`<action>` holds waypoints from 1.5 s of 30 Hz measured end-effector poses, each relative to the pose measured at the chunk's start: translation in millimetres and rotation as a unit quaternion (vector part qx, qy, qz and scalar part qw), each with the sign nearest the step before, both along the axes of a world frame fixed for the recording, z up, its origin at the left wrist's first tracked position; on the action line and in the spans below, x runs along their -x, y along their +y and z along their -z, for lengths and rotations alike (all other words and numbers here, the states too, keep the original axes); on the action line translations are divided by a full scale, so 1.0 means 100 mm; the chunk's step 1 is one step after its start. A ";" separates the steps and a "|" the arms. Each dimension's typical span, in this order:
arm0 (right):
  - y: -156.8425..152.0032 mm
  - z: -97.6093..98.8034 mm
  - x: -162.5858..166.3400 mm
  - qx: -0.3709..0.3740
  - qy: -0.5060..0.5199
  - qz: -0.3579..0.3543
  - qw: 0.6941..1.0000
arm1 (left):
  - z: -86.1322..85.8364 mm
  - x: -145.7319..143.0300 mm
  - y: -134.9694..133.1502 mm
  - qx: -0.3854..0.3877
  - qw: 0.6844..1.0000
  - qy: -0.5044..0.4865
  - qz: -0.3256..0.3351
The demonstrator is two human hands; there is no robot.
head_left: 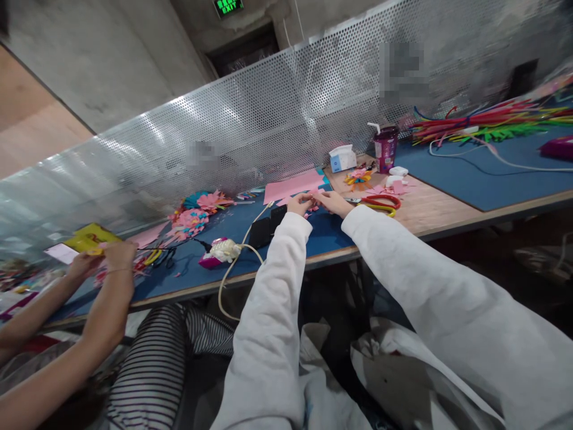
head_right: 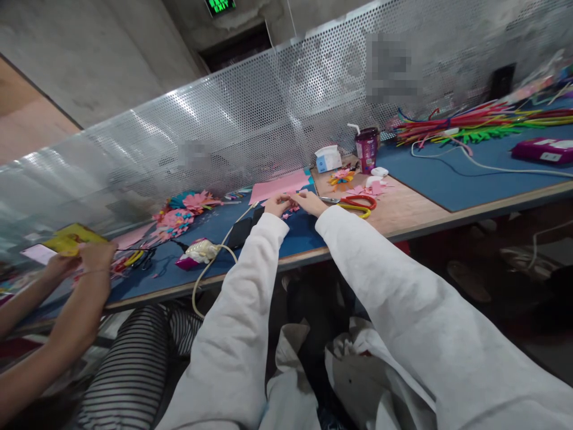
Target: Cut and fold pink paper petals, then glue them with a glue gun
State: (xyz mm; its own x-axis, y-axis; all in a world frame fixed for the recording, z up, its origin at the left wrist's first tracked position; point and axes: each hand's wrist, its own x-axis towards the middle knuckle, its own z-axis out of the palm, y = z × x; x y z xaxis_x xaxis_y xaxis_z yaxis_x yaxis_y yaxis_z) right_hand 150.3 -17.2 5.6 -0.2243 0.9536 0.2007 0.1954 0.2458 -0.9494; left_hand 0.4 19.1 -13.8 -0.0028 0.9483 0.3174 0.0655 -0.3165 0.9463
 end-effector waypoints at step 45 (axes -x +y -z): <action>0.07 0.07 0.03 -0.133 -0.163 0.030 0.977 | -0.15 -0.05 -0.18 0.094 0.988 -0.121 0.011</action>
State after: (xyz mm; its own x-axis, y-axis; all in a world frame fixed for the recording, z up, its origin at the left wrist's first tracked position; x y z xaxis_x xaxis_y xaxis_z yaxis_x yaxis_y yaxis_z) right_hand 147.2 -10.3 -1.6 -0.2636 0.8904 0.3710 0.4982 0.4550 -0.7381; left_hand 5.7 1.6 0.7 -0.0357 0.9911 0.1285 -0.1744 -0.1328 0.9757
